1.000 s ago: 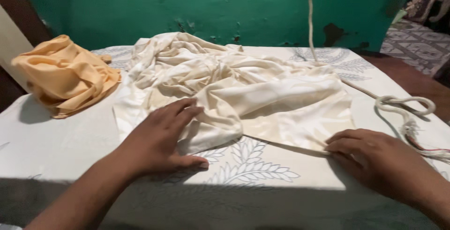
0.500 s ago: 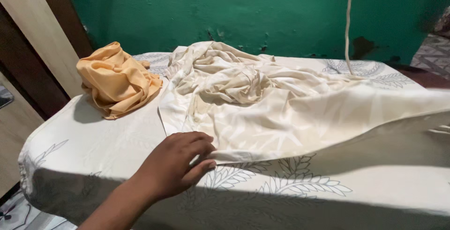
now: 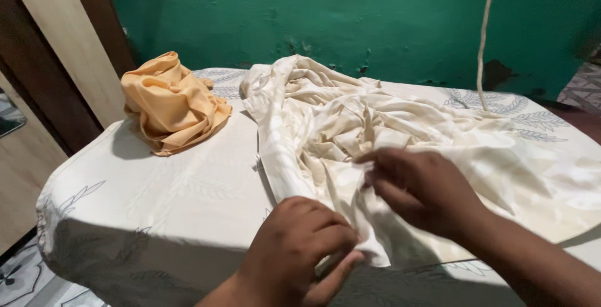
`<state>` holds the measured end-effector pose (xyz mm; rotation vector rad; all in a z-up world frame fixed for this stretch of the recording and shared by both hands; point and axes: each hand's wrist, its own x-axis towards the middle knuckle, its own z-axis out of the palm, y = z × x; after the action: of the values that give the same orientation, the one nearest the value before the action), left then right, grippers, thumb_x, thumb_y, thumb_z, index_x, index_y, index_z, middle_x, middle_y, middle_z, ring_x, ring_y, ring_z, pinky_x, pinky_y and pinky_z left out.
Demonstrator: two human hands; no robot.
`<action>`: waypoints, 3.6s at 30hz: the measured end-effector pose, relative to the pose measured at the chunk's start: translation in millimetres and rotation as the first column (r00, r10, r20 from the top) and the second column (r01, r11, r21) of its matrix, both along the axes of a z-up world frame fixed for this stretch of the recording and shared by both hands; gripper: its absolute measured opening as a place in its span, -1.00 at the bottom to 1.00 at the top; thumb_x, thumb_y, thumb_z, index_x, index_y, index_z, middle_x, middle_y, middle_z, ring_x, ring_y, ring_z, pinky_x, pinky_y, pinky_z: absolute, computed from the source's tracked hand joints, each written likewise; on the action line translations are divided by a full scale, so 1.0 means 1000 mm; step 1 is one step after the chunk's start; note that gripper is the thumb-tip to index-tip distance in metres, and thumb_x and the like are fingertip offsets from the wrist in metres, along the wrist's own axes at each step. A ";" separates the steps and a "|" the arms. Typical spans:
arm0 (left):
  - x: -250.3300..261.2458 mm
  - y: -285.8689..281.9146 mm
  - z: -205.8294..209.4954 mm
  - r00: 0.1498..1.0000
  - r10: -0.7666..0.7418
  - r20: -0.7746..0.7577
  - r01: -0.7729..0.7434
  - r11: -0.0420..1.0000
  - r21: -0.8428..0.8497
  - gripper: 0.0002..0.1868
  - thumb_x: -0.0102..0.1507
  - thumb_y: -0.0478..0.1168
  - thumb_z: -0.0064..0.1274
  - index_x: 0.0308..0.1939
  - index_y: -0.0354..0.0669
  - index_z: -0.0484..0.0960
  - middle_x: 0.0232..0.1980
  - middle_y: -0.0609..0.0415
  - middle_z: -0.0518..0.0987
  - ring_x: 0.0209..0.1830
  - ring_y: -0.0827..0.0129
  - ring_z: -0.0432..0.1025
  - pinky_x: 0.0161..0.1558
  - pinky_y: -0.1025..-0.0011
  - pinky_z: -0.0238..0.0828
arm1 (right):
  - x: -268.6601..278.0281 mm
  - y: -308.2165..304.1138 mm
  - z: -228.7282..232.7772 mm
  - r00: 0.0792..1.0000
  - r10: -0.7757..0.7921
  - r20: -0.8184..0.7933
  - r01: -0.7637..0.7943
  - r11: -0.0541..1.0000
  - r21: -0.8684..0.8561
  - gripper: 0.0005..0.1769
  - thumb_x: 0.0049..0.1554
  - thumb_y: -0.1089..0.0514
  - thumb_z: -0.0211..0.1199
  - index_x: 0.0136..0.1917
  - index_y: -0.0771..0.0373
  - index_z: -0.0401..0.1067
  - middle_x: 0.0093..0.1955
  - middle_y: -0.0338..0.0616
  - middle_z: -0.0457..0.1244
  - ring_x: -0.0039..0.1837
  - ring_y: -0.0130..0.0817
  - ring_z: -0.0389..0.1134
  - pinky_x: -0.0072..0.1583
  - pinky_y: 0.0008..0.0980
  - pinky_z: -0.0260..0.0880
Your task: The person irons a white patterned shirt on a table. They smooth the fabric with their hands, use a purple and white iron to press the shirt, and reposition the garment to iron different sections.
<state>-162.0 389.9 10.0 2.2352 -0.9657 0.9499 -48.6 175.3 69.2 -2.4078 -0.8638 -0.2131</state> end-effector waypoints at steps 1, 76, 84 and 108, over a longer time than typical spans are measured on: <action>-0.001 0.002 -0.001 0.995 0.002 -0.096 -0.008 0.998 -0.058 -0.83 0.26 -0.09 0.25 -0.22 -0.08 0.69 -0.17 0.11 0.70 -0.06 0.25 0.57 0.11 0.23 0.38 | 0.013 0.011 0.002 0.996 -0.080 0.039 0.081 0.996 -0.036 -0.62 0.12 0.03 0.26 0.21 0.03 0.53 -0.20 -0.21 0.48 -0.13 -0.27 0.51 -0.07 -0.26 0.53; 0.069 0.009 0.183 0.812 -0.520 -0.265 0.185 0.661 -0.727 -0.75 0.13 -0.41 0.00 -0.14 -0.17 0.38 -0.19 0.12 0.60 -0.23 0.55 0.48 -0.13 0.50 0.50 | -0.047 -0.015 0.083 0.780 0.097 0.618 -0.131 0.991 0.009 -0.37 -0.15 0.05 0.55 0.17 0.24 0.48 -0.05 -0.18 0.44 0.07 -0.09 0.42 0.10 -0.11 0.37; 0.064 0.026 0.190 0.720 -0.585 -0.374 0.303 0.749 -0.589 -0.46 0.08 -0.46 -0.08 0.17 -0.15 0.55 -0.07 0.08 0.58 -0.14 0.48 0.45 -0.05 0.48 0.46 | 0.004 -0.033 0.084 0.976 0.030 0.214 -0.023 0.999 -0.031 -0.81 0.07 0.05 0.40 -0.03 0.08 0.58 0.02 -0.20 0.45 0.06 -0.27 0.48 0.11 -0.22 0.49; 0.049 0.067 0.237 0.774 -0.450 -0.445 0.168 0.824 -0.541 -0.49 0.10 -0.48 0.22 0.13 -0.43 0.46 -0.13 0.02 0.61 -0.12 0.37 0.55 -0.07 0.43 0.57 | -0.053 -0.028 0.190 0.892 -0.347 -0.291 0.335 0.938 -0.091 -0.65 0.12 0.09 0.39 0.12 0.34 0.59 -0.05 0.03 0.47 0.01 -0.18 0.51 0.11 -0.21 0.50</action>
<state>-112.9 456.4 247.1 1.6892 -0.7045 0.2835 -101.3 147.7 258.8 -2.5267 -0.3045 0.0446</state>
